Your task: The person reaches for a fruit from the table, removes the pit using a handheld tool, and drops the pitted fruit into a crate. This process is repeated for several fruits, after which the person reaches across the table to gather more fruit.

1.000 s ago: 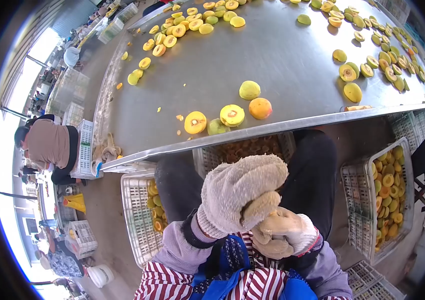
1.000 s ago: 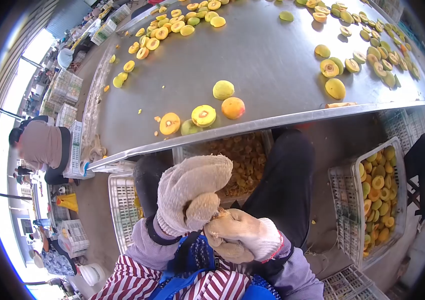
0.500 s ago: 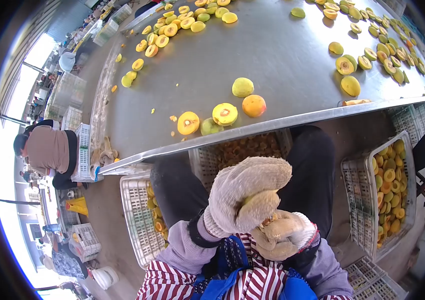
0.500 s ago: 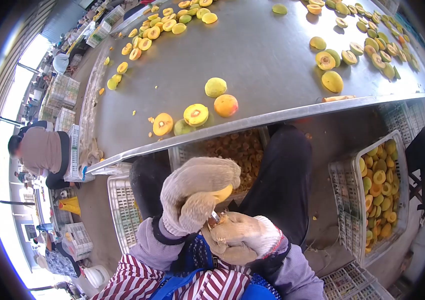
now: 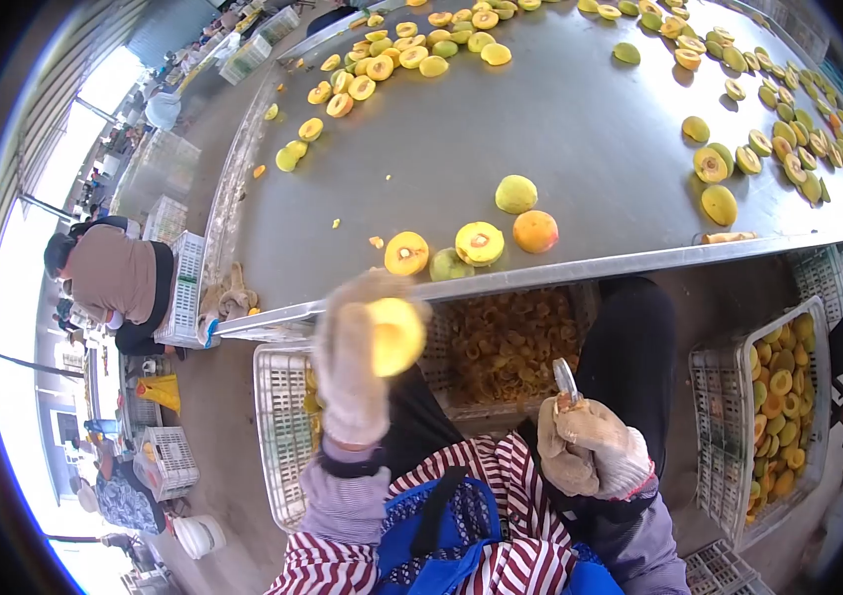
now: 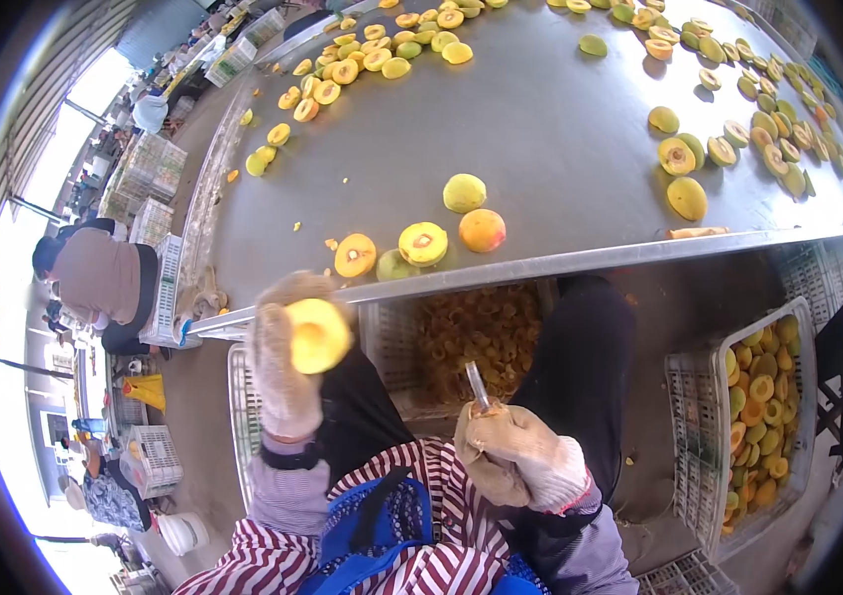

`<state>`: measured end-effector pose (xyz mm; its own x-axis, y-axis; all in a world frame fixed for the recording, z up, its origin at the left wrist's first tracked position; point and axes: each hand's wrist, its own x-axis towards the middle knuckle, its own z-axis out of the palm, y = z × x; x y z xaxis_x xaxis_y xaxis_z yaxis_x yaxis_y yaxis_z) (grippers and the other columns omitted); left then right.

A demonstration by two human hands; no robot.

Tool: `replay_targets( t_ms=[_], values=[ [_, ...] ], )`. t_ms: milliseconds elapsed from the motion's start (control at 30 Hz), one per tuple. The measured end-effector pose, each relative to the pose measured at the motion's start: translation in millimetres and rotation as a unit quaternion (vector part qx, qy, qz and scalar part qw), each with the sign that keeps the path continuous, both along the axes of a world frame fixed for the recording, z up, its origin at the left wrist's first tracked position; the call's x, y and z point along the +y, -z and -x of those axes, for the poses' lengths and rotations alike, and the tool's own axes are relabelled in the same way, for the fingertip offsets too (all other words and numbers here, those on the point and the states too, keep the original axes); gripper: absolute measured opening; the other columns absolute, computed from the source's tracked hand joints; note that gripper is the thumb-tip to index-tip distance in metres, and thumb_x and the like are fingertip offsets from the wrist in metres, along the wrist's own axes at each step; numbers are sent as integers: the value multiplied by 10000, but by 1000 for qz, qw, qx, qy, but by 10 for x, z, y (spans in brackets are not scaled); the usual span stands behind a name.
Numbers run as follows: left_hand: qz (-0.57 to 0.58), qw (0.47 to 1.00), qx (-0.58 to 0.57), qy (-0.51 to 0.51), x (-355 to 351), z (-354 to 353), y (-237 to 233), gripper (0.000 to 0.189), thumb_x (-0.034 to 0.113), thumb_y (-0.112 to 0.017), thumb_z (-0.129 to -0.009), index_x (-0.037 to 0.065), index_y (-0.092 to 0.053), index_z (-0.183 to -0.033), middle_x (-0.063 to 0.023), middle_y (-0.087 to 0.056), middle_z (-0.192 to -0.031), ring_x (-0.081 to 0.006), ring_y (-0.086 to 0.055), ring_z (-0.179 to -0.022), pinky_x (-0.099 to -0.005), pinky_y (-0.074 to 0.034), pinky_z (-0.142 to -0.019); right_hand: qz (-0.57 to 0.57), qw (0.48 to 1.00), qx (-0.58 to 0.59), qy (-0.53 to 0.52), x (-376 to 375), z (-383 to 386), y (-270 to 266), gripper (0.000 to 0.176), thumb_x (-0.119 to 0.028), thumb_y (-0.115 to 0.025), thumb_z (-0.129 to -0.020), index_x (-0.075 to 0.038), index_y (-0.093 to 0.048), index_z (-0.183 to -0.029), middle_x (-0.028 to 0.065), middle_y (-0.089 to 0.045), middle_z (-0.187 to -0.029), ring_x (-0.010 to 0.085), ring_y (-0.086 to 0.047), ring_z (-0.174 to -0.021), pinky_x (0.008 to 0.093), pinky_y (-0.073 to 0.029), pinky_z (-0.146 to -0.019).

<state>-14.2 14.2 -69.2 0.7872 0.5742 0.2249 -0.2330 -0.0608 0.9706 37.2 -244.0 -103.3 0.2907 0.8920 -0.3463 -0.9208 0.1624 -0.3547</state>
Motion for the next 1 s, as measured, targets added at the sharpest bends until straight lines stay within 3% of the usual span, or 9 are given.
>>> replay_targets(
  t_ms=[133, 200, 300, 367, 500, 567, 633, 733, 1000],
  values=[
    [-396, 833, 350, -163, 847, 370, -149, 300, 252, -604, -968, 14, -687, -1131, -136, -690, -1107, -205, -664, -992, -336, -522, -861, 86, 995, -42, -24, 164, -30, -127, 251, -282, -612, -961, -32, -585, -948, 17, -514, -607, 77, -450, -451, 216, -345, -406],
    [-743, 598, 285, -94, 965, 325, -104, 242, 245, -669, -906, 68, -734, -1057, -139, -683, -1179, -375, -617, -1126, -442, -489, -984, 138, 984, -96, -53, 317, -37, -215, 246, -293, -619, -973, -52, -581, -1002, -6, -525, -648, 63, -484, -507, 199, -375, -444],
    [-424, 847, 307, -98, 883, -232, 110, 440, 334, -741, -832, 101, -668, -1198, -150, -665, -1223, -390, -559, -1237, -477, -459, -1023, 169, 977, -123, -48, 430, 24, -213, 251, -293, -638, -977, -62, -581, -1056, -30, -547, -732, 51, -516, -605, 194, -403, -517],
    [-524, 756, 363, -150, 959, -655, 483, 579, 355, -791, -775, 96, -607, -1259, -159, -651, -1252, -362, -592, -1205, -437, -466, -1019, 192, 965, -166, -66, 447, 19, -195, 255, -287, -644, -974, -54, -585, -1060, -30, -550, -738, 48, -503, -612, 215, -410, -538],
    [-306, 809, 495, 80, 1091, -1037, 578, 667, 362, -809, -752, 78, -555, -1300, -166, -628, -1298, -344, -617, -1179, -424, -473, -1017, 230, 952, -196, -58, 462, 18, -281, 256, -290, -648, -968, -52, -599, -1049, -31, -541, -723, 44, -491, -606, 209, -402, -537],
    [-292, 882, 364, 62, 1062, -899, 672, 666, 242, -761, -797, 23, -484, -1362, -154, -622, -1277, -264, -669, -1032, -353, -560, -825, 228, 948, -218, -45, 451, 27, -237, 271, -294, -660, -953, -40, -622, -1041, 4, -578, -729, 74, -534, -624, 245, -434, -569],
    [8, 961, 247, 123, 686, -663, 301, 653, 248, -749, -826, 29, -474, -1375, -151, -629, -1250, -264, -668, -1009, -352, -571, -792, 241, 933, -268, -28, 476, 43, -225, 280, -296, -669, -945, -36, -630, -1041, 23, -602, -747, 96, -564, -644, 269, -451, -596],
    [202, 942, 140, 230, 206, -316, 108, 529, 320, -696, -926, 40, -529, -1342, -141, -612, -1285, -219, -617, -1139, -350, -503, -993, 268, 902, -336, -33, 538, 71, -295, 293, -286, -702, -922, -29, -639, -1048, 84, -659, -792, 159, -630, -700, 331, -487, -672],
    [241, 938, 108, 223, -383, -81, 91, 709, 626, -609, -922, 37, -523, -1308, -182, -605, -1274, -276, -634, -1101, -399, -524, -967, 302, 838, -451, 52, 561, 192, -271, 291, -271, -746, -901, -30, -638, -1024, 129, -658, -760, 278, -659, -655, 354, -507, -610]
  ],
)
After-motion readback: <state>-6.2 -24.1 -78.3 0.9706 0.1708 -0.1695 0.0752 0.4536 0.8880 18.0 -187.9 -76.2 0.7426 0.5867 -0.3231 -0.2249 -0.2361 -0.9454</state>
